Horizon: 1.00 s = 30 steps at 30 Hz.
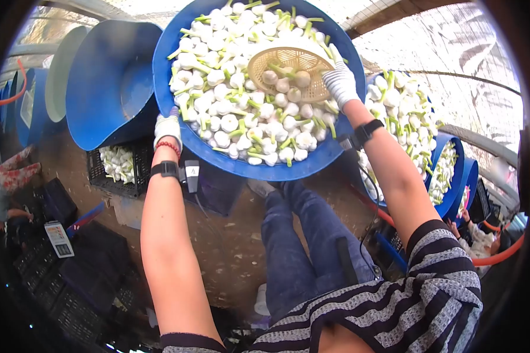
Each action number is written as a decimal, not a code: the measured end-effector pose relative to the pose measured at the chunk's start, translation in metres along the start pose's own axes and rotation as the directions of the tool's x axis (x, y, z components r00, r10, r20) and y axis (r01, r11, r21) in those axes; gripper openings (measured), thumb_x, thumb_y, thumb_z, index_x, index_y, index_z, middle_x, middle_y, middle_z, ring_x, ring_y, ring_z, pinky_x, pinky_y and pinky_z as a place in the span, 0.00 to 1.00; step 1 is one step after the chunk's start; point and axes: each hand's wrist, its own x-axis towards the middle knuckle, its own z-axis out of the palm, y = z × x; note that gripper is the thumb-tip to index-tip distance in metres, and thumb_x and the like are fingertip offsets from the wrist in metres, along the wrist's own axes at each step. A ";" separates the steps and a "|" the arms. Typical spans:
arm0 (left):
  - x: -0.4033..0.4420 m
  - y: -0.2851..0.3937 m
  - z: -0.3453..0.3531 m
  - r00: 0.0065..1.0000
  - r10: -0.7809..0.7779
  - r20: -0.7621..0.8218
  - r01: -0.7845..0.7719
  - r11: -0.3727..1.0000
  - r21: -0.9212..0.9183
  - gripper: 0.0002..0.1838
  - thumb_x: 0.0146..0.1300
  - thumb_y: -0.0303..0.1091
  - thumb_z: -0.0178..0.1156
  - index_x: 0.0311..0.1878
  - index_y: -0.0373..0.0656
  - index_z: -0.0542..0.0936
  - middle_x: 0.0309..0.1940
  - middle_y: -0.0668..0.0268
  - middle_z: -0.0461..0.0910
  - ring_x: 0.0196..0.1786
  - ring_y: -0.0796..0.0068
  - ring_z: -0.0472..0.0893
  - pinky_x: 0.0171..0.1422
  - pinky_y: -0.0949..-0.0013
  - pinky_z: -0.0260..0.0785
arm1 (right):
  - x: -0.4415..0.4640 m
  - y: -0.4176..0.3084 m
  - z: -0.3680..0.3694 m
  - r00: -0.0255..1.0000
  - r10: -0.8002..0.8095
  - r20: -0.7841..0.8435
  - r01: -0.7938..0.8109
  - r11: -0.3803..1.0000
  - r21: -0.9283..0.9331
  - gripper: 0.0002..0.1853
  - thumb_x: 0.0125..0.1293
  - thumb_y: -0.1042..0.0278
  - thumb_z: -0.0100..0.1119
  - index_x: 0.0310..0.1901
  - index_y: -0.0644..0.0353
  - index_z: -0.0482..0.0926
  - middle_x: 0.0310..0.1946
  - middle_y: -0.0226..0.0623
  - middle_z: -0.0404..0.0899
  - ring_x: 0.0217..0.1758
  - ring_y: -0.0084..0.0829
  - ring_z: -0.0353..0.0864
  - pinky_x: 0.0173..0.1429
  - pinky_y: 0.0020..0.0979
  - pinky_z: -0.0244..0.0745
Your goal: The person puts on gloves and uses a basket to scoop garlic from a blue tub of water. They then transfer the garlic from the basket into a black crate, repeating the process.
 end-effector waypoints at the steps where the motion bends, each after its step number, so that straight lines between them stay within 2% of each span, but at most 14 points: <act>1: 0.004 -0.002 0.008 0.995 -0.078 -0.067 0.077 0.997 -0.010 0.24 0.66 0.49 0.57 0.57 0.41 0.77 0.51 0.51 0.81 0.53 0.50 0.81 0.54 0.53 0.72 | 0.011 -0.006 -0.005 0.996 0.046 0.078 -0.037 0.993 -0.113 0.32 0.60 0.69 0.58 0.68 0.46 0.66 0.50 0.52 0.80 0.48 0.45 0.82 0.54 0.38 0.74; 3: 0.024 -0.017 0.028 0.971 -0.089 -0.223 0.108 0.991 0.074 0.20 0.69 0.46 0.52 0.50 0.39 0.80 0.45 0.48 0.83 0.49 0.48 0.82 0.50 0.52 0.73 | 0.019 -0.038 -0.015 0.975 0.166 0.151 -0.078 0.882 -0.464 0.34 0.61 0.81 0.48 0.68 0.35 0.69 0.50 0.52 0.80 0.46 0.46 0.83 0.47 0.39 0.77; 4: 0.018 -0.017 0.032 0.951 -0.014 -0.310 0.049 0.993 0.107 0.19 0.69 0.44 0.51 0.48 0.37 0.80 0.46 0.46 0.82 0.49 0.45 0.81 0.50 0.53 0.74 | -0.004 -0.046 -0.019 0.927 -0.370 0.067 0.372 0.873 -0.316 0.38 0.59 0.86 0.46 0.68 0.33 0.68 0.55 0.53 0.77 0.49 0.49 0.82 0.48 0.39 0.78; 6: 0.008 -0.011 0.030 0.951 0.015 -0.307 0.005 0.998 0.063 0.19 0.69 0.42 0.51 0.48 0.34 0.79 0.46 0.45 0.82 0.49 0.45 0.81 0.51 0.53 0.74 | -0.046 -0.115 -0.038 0.892 -0.408 0.196 0.452 0.782 -0.429 0.42 0.54 0.86 0.53 0.70 0.36 0.65 0.69 0.56 0.61 0.55 0.50 0.79 0.52 0.38 0.78; 8: 0.006 -0.011 0.028 0.960 0.053 -0.274 -0.036 0.997 0.067 0.19 0.69 0.42 0.51 0.49 0.35 0.79 0.46 0.46 0.82 0.49 0.45 0.81 0.51 0.52 0.74 | -0.078 -0.150 -0.030 0.907 -0.254 0.334 0.383 0.826 -0.413 0.46 0.50 0.85 0.59 0.71 0.36 0.63 0.73 0.56 0.53 0.67 0.58 0.68 0.58 0.38 0.76; 10: 0.003 -0.008 0.033 0.935 0.047 -0.351 -0.009 0.994 0.108 0.18 0.70 0.39 0.50 0.51 0.34 0.79 0.44 0.45 0.82 0.47 0.45 0.82 0.50 0.52 0.74 | -0.089 -0.147 0.021 0.862 -0.405 0.304 0.502 0.760 -0.412 0.48 0.50 0.83 0.57 0.73 0.31 0.58 0.72 0.66 0.50 0.63 0.57 0.72 0.61 0.44 0.74; 13: -0.006 0.011 0.024 0.954 -0.092 -0.286 0.087 0.996 -0.031 0.18 0.71 0.36 0.50 0.54 0.32 0.77 0.45 0.44 0.82 0.48 0.48 0.82 0.51 0.53 0.74 | -0.072 -0.162 0.084 0.864 -0.002 0.504 0.196 0.922 -0.334 0.47 0.53 0.81 0.55 0.74 0.31 0.55 0.73 0.68 0.42 0.65 0.57 0.70 0.63 0.46 0.72; 15: -0.012 0.013 0.026 0.946 -0.072 -0.317 0.082 0.996 0.019 0.17 0.72 0.36 0.49 0.54 0.32 0.77 0.45 0.44 0.82 0.46 0.47 0.82 0.50 0.53 0.74 | -0.075 -0.154 0.108 0.850 0.083 0.521 0.080 0.956 -0.283 0.47 0.54 0.83 0.53 0.74 0.30 0.55 0.74 0.67 0.42 0.67 0.57 0.69 0.63 0.46 0.73; 17: -0.009 0.015 0.031 0.946 -0.074 -0.315 0.068 0.997 -0.029 0.17 0.71 0.36 0.49 0.54 0.33 0.77 0.44 0.43 0.82 0.46 0.46 0.82 0.49 0.53 0.73 | -0.084 -0.124 0.143 0.908 -0.328 0.263 0.419 0.750 -0.512 0.46 0.56 0.86 0.48 0.73 0.28 0.56 0.74 0.63 0.43 0.60 0.56 0.76 0.56 0.45 0.78; 22: -0.016 0.014 0.022 0.961 -0.002 -0.275 0.015 0.999 0.047 0.17 0.71 0.35 0.50 0.54 0.33 0.77 0.44 0.44 0.82 0.47 0.46 0.82 0.50 0.53 0.74 | -0.022 -0.162 0.123 0.800 0.039 0.598 0.163 0.946 -0.279 0.42 0.56 0.86 0.47 0.72 0.37 0.59 0.60 0.61 0.71 0.52 0.54 0.80 0.53 0.45 0.77; 23: -0.015 0.012 0.024 0.952 0.009 -0.307 0.014 0.997 0.072 0.17 0.71 0.35 0.50 0.54 0.32 0.77 0.45 0.43 0.82 0.48 0.47 0.82 0.50 0.54 0.74 | -0.010 -0.141 0.123 0.878 -0.213 0.428 0.319 0.928 -0.192 0.42 0.55 0.86 0.48 0.72 0.41 0.61 0.49 0.60 0.78 0.51 0.53 0.80 0.54 0.44 0.76; 24: -0.012 0.009 0.026 0.942 0.017 -0.335 0.016 0.995 0.096 0.17 0.71 0.35 0.50 0.54 0.31 0.77 0.45 0.43 0.82 0.49 0.47 0.82 0.50 0.54 0.74 | 0.009 -0.141 0.104 0.839 -0.136 0.526 0.279 0.939 -0.202 0.41 0.56 0.86 0.47 0.71 0.39 0.62 0.62 0.61 0.68 0.55 0.53 0.79 0.57 0.45 0.76; 28: -0.014 0.012 0.022 0.966 -0.008 -0.260 0.024 0.998 0.059 0.18 0.72 0.36 0.50 0.55 0.32 0.77 0.46 0.43 0.82 0.48 0.47 0.83 0.51 0.54 0.75 | 0.034 -0.107 0.019 0.848 -0.528 0.041 0.530 0.844 -0.085 0.40 0.56 0.86 0.50 0.70 0.38 0.65 0.66 0.54 0.68 0.63 0.51 0.74 0.65 0.39 0.71; 30: -0.005 0.002 0.026 0.949 -0.009 -0.314 0.038 0.996 0.085 0.17 0.71 0.36 0.50 0.55 0.33 0.77 0.45 0.44 0.82 0.48 0.47 0.83 0.51 0.54 0.74 | 0.047 -0.101 0.007 0.864 -0.501 0.051 0.501 0.846 -0.182 0.41 0.55 0.86 0.51 0.71 0.37 0.64 0.67 0.54 0.65 0.64 0.54 0.72 0.66 0.41 0.70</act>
